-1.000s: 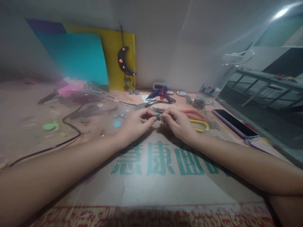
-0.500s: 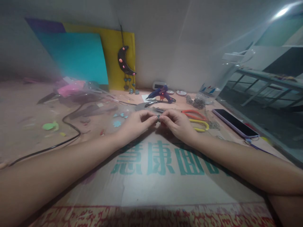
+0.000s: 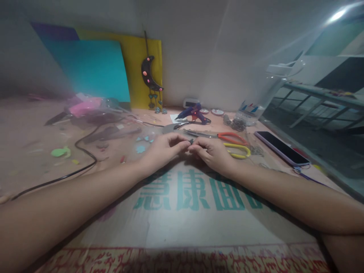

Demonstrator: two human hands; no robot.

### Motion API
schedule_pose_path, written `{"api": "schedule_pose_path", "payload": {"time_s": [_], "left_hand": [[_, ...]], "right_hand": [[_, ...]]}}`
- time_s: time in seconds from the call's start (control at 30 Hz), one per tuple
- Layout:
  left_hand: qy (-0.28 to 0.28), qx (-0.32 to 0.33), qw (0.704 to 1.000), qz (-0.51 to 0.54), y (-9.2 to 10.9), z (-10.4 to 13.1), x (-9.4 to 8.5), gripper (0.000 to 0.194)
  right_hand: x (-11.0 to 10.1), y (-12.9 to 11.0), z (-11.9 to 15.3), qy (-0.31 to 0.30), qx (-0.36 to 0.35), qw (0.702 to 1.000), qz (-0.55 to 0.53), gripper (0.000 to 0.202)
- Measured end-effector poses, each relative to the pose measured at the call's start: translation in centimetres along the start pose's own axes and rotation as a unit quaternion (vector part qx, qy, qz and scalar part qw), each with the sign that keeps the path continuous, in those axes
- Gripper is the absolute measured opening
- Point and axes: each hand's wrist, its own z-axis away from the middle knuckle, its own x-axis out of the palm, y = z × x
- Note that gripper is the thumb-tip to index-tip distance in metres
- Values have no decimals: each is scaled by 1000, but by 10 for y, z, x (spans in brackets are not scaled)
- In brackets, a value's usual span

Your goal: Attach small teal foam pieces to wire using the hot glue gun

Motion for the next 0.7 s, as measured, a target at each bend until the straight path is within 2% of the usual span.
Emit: {"api": "schedule_pose_path", "payload": {"time_s": [0.27,0.4,0.5,0.57,0.7], "left_hand": [[9,-11,1000,-15,5,0,0,27],[23,-5,999,-35,4,-2,-1,25],[21,1,999,-26,2,-2,-1,27],[19,1,1000,-17,0,-2,0,27],[17,-3,1000,14,-1,-2,0,25]], "right_hand": [[2,4,1,-14,-44,999,25,27],[-7,-2,2,-42,-142,985,85,30],[-21,-11,0,-18,-211,967,142,34],[-34,-17,-5,17,-204,968,148,35],[-60,-25,-19,72,-94,982,145,35]]}}
